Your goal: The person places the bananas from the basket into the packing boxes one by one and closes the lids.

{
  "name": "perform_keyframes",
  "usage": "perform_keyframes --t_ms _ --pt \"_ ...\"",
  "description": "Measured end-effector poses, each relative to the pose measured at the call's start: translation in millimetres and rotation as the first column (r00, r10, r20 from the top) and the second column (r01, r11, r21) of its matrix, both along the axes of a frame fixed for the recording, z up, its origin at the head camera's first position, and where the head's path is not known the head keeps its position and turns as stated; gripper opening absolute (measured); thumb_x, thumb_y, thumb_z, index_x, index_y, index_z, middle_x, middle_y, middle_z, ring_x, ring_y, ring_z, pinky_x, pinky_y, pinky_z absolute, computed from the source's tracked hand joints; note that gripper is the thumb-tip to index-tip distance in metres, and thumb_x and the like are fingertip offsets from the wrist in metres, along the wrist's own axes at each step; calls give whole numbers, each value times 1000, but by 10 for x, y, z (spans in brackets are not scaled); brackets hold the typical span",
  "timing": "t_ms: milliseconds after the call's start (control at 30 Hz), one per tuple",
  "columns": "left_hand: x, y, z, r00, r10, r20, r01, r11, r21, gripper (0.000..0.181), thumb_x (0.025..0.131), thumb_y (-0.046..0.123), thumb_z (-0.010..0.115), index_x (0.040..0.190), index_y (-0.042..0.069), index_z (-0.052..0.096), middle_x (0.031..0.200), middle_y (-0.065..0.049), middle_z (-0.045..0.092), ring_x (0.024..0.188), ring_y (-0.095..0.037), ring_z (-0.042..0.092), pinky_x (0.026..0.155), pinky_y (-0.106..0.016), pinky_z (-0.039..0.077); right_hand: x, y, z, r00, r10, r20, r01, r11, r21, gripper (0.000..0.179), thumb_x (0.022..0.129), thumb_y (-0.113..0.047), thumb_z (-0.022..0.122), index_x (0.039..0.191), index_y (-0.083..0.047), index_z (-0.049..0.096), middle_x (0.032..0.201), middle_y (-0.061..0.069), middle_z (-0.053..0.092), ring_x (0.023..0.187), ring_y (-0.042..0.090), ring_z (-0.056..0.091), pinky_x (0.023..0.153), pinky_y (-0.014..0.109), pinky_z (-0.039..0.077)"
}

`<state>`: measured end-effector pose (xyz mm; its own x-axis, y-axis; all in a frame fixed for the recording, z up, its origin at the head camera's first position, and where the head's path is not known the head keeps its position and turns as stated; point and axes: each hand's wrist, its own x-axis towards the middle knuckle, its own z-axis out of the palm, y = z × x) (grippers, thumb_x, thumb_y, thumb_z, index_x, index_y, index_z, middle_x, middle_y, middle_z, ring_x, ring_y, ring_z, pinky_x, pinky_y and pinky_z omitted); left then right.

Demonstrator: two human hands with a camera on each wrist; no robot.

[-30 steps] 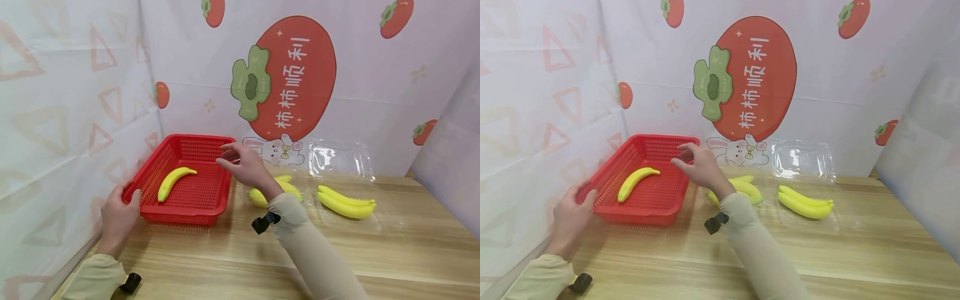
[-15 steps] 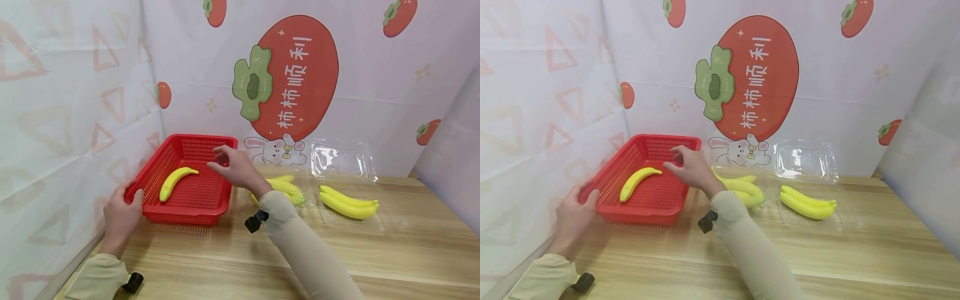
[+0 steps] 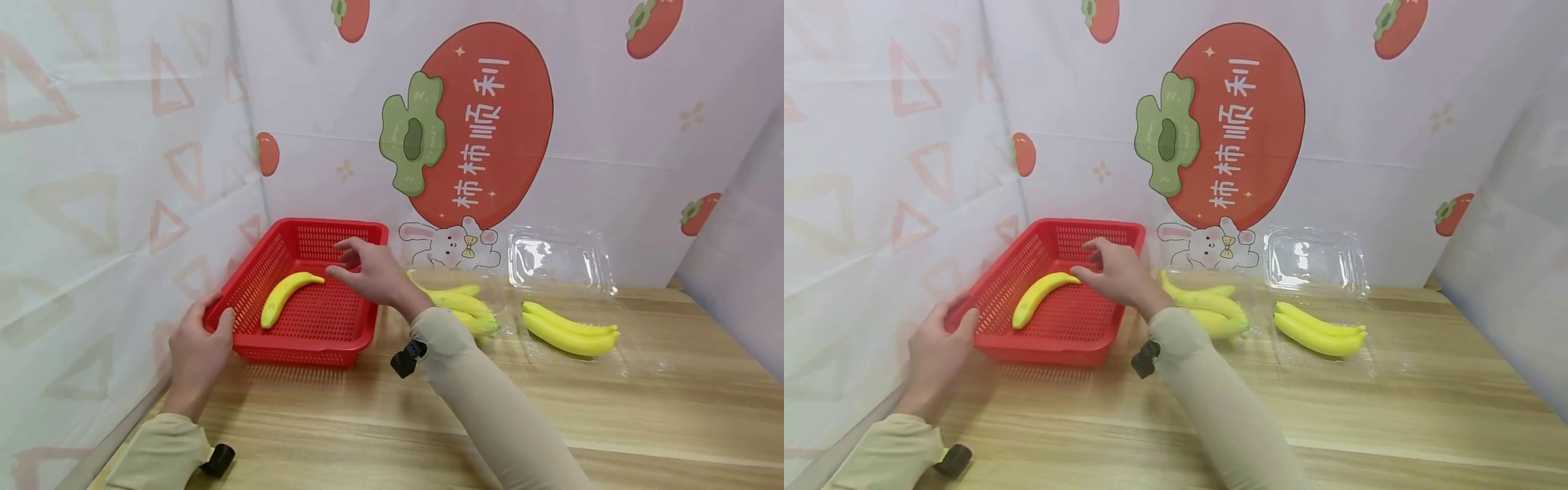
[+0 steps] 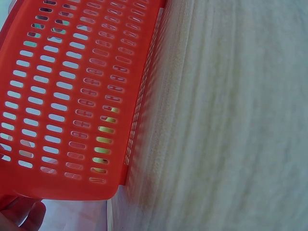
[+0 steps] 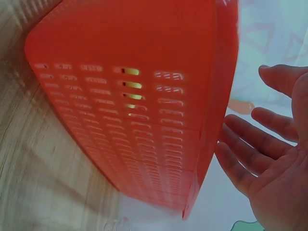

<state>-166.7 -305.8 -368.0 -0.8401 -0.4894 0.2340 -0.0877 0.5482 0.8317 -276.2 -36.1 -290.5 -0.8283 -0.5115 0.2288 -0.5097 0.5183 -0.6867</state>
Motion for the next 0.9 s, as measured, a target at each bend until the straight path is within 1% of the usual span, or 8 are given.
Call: perform_keyframes --t_ms 167,333,433,600,767,900 --pt "2 3 2 1000 -1 1 1 1000 2 59 108 29 52 162 9 43 161 -24 49 137 -46 55 106 -65 51 12 -56 26 1000 18 3 -18 1000 16 54 101 -33 73 148 -12 57 135 11 72 125 25 69 100 39 62" --pt "-4 0 3 1000 -6 4 6 1000 2 59 108 29 52 163 9 42 162 -25 49 137 -47 55 104 -64 52 18 -104 47 1000 17 -19 -17 999 35 53 100 -36 73 147 -15 59 134 8 73 122 20 69 99 35 62" --pt "-2 2 9 1000 -8 1 8 1000 -2 59 108 29 51 163 10 42 161 -25 49 135 -46 56 104 -63 52 21 -124 59 1000 13 -25 -12 999 42 53 100 -37 73 147 -16 59 135 7 73 122 19 69 100 35 61" --pt "3 4 14 1000 -8 3 8 1000 -4 59 108 29 51 163 12 42 161 -23 50 135 -45 57 103 -61 53 31 -157 91 1000 16 -25 -15 999 39 53 100 -37 73 147 -15 59 134 7 73 124 22 68 101 37 61" --pt "-5 -7 0 1000 -9 5 9 1000 -3 59 108 30 51 163 11 42 161 -24 50 134 -45 57 104 -62 53 36 -202 120 999 21 -27 -20 999 40 52 101 -37 72 146 -15 59 132 7 73 123 23 68 99 37 61" --pt "-4 -12 -8 1000 -7 4 7 1000 -2 58 108 30 51 163 11 43 161 -24 50 135 -45 56 105 -64 52 32 -244 128 999 32 -36 -31 999 44 52 101 -37 72 146 -14 59 134 8 73 124 23 69 101 37 61"
